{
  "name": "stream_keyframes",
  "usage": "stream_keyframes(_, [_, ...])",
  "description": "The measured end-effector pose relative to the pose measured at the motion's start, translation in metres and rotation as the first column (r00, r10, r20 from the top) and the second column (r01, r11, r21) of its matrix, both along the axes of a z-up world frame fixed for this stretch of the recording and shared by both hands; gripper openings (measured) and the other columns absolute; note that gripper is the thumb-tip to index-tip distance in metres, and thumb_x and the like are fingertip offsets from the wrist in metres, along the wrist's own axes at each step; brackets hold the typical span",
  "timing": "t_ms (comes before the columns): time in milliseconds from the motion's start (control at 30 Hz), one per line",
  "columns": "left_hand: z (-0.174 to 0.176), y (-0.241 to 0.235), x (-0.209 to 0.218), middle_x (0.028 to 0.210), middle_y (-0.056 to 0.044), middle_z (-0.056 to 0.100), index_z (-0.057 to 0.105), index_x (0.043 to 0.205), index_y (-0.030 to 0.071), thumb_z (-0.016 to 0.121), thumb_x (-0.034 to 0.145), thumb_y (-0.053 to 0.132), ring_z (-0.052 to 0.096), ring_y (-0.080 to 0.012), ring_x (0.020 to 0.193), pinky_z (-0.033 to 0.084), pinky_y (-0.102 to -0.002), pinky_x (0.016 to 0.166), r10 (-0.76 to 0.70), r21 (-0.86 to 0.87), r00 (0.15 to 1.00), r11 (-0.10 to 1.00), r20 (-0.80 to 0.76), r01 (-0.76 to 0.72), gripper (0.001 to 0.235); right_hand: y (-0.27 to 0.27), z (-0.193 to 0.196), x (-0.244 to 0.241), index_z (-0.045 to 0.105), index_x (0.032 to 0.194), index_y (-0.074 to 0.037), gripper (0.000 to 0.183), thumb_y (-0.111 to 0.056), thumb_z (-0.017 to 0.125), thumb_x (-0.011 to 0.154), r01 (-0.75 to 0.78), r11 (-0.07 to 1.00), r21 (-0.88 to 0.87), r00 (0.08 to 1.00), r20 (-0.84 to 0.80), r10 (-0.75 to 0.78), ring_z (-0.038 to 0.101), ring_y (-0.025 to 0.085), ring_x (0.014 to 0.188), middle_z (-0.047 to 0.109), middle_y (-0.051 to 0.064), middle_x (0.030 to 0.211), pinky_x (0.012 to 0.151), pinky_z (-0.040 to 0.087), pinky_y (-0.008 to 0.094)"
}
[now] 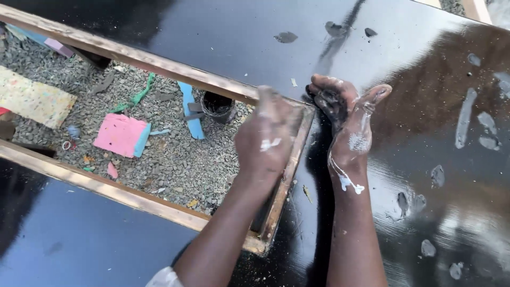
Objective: The person sands the edges of a wooden frame attached to a black surface using a sanding block. They work along the frame's perimeter, smoothing the wood with repetitive hand motions.
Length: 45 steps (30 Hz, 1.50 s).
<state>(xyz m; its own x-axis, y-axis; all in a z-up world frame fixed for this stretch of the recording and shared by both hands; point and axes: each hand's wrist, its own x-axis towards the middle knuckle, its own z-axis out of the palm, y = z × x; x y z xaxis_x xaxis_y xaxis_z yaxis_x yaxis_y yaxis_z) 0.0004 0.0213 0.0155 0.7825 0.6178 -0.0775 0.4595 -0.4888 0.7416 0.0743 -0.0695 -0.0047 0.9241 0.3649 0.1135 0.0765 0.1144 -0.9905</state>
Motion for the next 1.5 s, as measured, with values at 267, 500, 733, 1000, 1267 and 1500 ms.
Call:
stream_keyframes(267, [-0.014, 0.004, 0.005, 0.099, -0.014, 0.072, 0.066, 0.122, 0.017, 0.067, 0.096, 0.028, 0.073, -0.0391, 0.099, 0.057, -0.054, 0.086, 0.036, 0.081, 0.998, 0.996, 0.046, -0.039, 0.028, -0.004, 0.002, -0.005, 0.062, 0.128, -0.002, 0.1, -0.074, 0.002, 0.092, -0.025, 0.999, -0.04, 0.995, 0.095, 0.029, 0.061, 0.039, 0.13, 0.063, 0.021, 0.134, 0.113, 0.042, 0.057])
stream_keyframes(500, [0.002, -0.01, 0.012, 0.097, -0.017, 0.073, 0.063, 0.115, 0.016, 0.058, 0.098, 0.021, 0.073, -0.0421, 0.099, 0.057, -0.056, 0.084, -0.062, -0.061, 0.998, 0.996, -0.021, 0.06, 0.017, -0.006, 0.008, -0.006, 0.063, 0.127, -0.005, 0.104, -0.078, -0.001, 0.089, -0.023, 0.995, -0.102, 0.993, 0.116, 0.035, 0.061, 0.038, 0.129, 0.065, 0.022, 0.127, 0.116, 0.04, 0.055])
stream_keyframes(733, [0.003, -0.013, 0.009, 0.088, -0.017, 0.075, 0.065, 0.098, 0.012, 0.062, 0.096, 0.013, 0.076, -0.0382, 0.089, 0.058, -0.052, 0.076, -0.102, 0.132, 0.992, 0.987, 0.072, 0.092, 0.003, -0.008, 0.006, -0.007, 0.065, 0.126, -0.008, 0.098, -0.075, 0.003, 0.092, -0.008, 0.997, -0.071, 0.995, 0.101, 0.016, 0.061, 0.033, 0.13, 0.066, 0.02, 0.127, 0.116, 0.041, 0.05])
stream_keyframes(1000, [0.006, -0.01, 0.023, 0.083, -0.017, 0.075, 0.07, 0.091, 0.012, 0.064, 0.09, 0.013, 0.075, -0.0376, 0.087, 0.056, -0.05, 0.074, -0.057, 0.042, 0.998, 0.998, 0.008, 0.056, 0.006, -0.006, 0.003, -0.003, 0.068, 0.123, -0.008, 0.101, -0.079, 0.006, 0.087, 0.031, 0.998, 0.059, 0.993, -0.114, -0.024, 0.063, 0.028, 0.127, 0.066, 0.017, 0.126, 0.118, 0.043, 0.044])
stream_keyframes(1267, [0.01, -0.02, 0.01, 0.087, -0.019, 0.076, 0.071, 0.093, 0.012, 0.064, 0.092, 0.019, 0.073, -0.043, 0.095, 0.055, -0.053, 0.082, -0.056, 0.021, 0.998, 0.998, -0.043, 0.057, 0.01, -0.015, 0.002, -0.004, 0.068, 0.124, -0.008, 0.102, -0.081, 0.009, 0.084, 0.049, 0.994, 0.096, 0.975, -0.22, -0.027, 0.063, 0.03, 0.126, 0.067, 0.019, 0.125, 0.118, 0.043, 0.044])
stream_keyframes(1500, [0.004, -0.01, 0.031, 0.086, -0.017, 0.076, 0.071, 0.089, 0.018, 0.065, 0.086, 0.018, 0.073, -0.0435, 0.095, 0.055, -0.054, 0.081, -0.014, 0.051, 0.997, 0.999, -0.082, 0.018, 0.007, -0.008, 0.003, -0.001, 0.07, 0.122, -0.007, 0.102, -0.08, 0.008, 0.088, 0.059, 0.99, 0.131, 0.983, -0.181, -0.035, 0.064, 0.03, 0.124, 0.069, 0.018, 0.122, 0.116, 0.044, 0.044])
